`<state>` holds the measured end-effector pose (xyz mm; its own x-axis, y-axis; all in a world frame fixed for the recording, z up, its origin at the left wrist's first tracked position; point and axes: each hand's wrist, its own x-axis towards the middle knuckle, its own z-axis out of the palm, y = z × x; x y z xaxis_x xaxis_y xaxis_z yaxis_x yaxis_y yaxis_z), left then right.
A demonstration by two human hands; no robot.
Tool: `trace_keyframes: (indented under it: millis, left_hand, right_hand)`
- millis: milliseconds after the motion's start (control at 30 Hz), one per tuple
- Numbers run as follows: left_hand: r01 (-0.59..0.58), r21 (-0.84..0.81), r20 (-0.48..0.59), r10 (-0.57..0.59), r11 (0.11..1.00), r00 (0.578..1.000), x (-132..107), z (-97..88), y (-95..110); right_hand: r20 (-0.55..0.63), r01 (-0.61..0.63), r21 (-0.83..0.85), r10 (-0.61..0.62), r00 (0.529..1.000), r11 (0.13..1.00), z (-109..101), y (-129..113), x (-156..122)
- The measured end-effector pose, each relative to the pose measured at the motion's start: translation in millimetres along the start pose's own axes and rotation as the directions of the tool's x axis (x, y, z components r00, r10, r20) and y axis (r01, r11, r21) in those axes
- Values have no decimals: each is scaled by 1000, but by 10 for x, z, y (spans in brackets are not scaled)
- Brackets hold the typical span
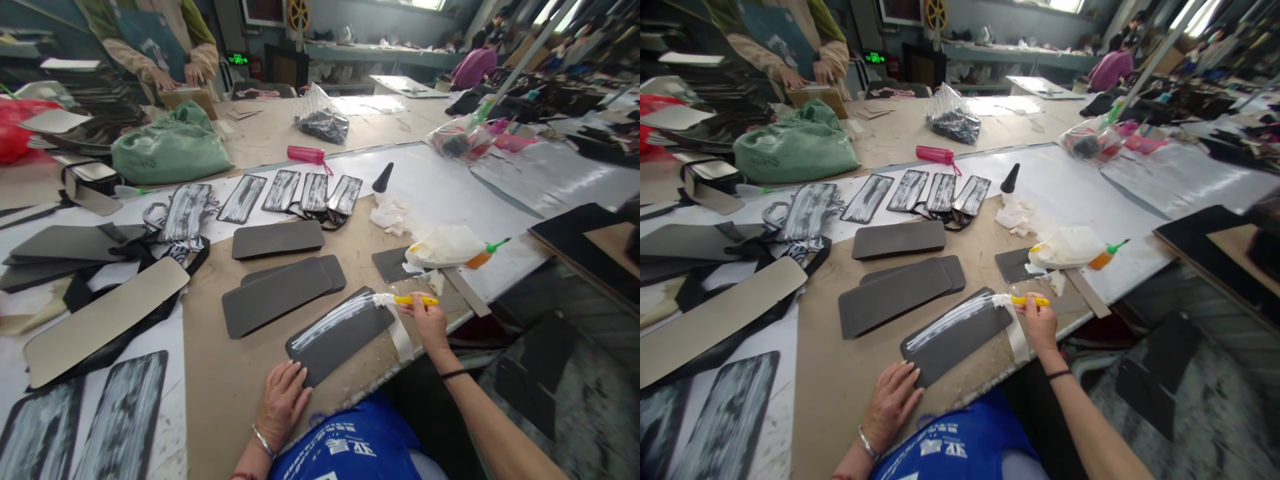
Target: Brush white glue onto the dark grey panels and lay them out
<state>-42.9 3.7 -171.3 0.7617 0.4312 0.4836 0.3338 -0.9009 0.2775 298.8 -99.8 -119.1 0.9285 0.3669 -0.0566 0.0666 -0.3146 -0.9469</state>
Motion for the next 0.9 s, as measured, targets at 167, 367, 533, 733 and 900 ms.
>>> trace_keyframes:
  millis: [167, 367, 533, 733, 900]
  left_hand:
    - [11, -6, 4, -11, 1000, 1000, 4, -5, 3]
    - [11, -22, -1, -12, 1000, 1000, -5, -4, 6]
    - [67, -61, 31, -65, 996, 997, -21, -7, 15]
    - [182, -235, 132, -154, 955, 979, 12, -48, -82]
    - [228, -314, 163, -184, 922, 969, 41, -53, -162]
  right_hand:
    - [37, 122, -96, -119, 992, 988, -22, -131, -120]
    - [90, 122, -61, -117, 989, 991, 131, -134, -114]
    - [34, 99, -70, -97, 995, 993, -42, -204, -242]
    - [299, -29, 56, 11, 954, 998, 90, -384, -988]
    - [440, -87, 67, 49, 897, 994, 381, -388, -1491]
